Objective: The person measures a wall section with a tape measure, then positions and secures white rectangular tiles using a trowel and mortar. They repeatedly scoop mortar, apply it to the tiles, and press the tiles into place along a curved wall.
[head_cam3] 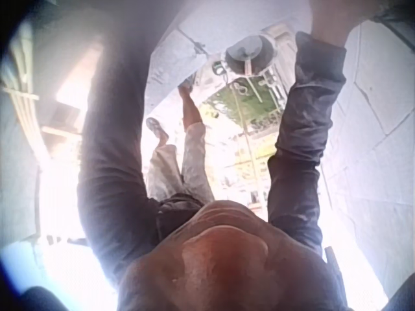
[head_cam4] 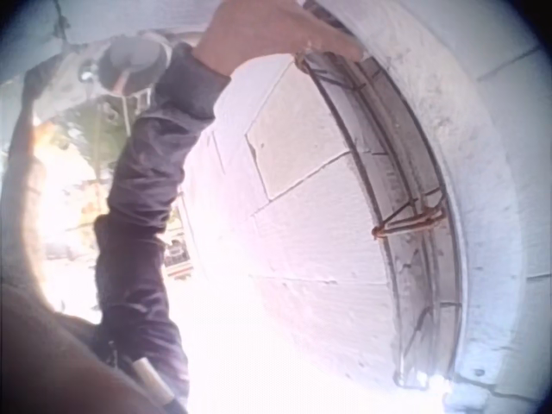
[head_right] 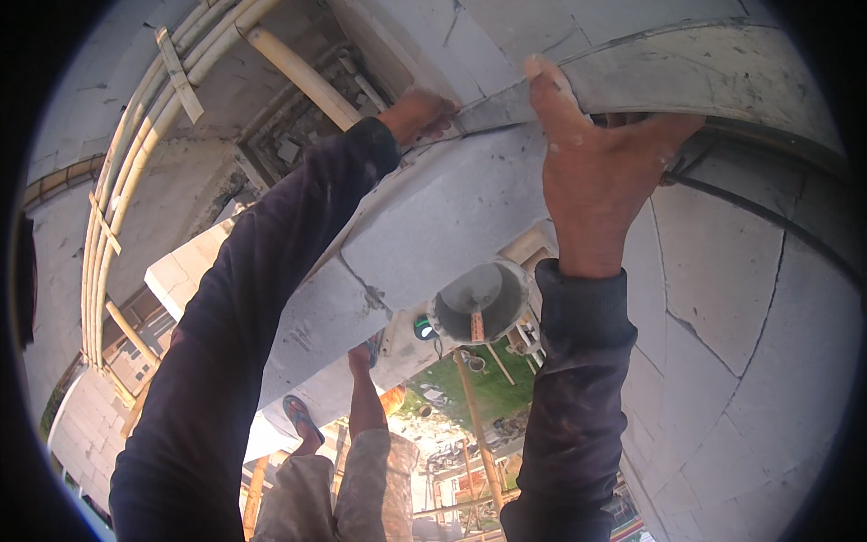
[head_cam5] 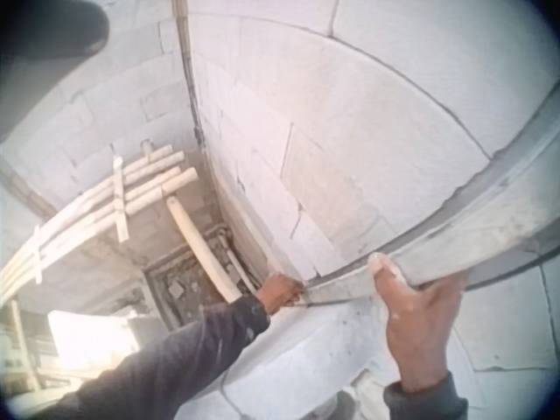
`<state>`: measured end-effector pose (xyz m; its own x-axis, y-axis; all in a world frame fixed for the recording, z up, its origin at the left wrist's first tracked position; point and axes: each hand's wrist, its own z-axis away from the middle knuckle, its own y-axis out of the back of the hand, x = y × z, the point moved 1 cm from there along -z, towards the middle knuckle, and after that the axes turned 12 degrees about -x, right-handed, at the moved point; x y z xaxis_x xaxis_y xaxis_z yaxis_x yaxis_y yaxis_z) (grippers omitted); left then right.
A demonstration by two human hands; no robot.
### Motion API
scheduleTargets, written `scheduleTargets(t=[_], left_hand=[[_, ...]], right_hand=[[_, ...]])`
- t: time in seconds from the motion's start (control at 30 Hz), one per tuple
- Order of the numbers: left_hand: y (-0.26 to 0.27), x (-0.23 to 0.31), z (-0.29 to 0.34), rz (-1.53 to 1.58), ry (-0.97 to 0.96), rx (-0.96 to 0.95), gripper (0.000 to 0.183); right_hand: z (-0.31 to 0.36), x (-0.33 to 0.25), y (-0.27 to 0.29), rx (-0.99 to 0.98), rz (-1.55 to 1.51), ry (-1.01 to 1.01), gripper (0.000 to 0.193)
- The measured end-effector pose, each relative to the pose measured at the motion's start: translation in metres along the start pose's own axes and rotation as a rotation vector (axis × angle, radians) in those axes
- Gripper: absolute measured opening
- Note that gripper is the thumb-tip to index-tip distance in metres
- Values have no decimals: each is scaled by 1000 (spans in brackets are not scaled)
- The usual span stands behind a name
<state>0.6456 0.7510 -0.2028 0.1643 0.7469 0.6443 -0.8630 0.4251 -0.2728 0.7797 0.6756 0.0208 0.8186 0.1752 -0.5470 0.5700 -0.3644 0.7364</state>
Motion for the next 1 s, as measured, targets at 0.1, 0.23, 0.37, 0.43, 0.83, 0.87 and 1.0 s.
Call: scheduleTargets(t=[0.1, 0.23, 0.37, 0.43, 0.83, 0.87, 1.0], left_hand=[[-1, 0, 0, -24, -29, 6, 26], [-5, 11, -1, -363, -25, -42, 30], [5, 0, -17, -850, -246, -135, 25], [15, -17, -32, -949, -368, -139, 23], [10, -24, -47, -1349, -608, -55, 17], [7, -17, -46, -1452, -568, -124, 18], [25, -11, -57, -1556, -860, -234, 20]], right_hand=[[2, 2, 5, -86, 229, 24, 78], [2, 6, -1, 9, 33, 29, 65], [1, 6, 3, -52, 67, 61, 59], [-1, -1, 0, -63, 19, 44, 60], [-2, -1, 3, -39, -98, 16, 62], [-1, 0, 4, -19, -86, 14, 62], [1, -15, -8, 83, -283, -11, 69]])
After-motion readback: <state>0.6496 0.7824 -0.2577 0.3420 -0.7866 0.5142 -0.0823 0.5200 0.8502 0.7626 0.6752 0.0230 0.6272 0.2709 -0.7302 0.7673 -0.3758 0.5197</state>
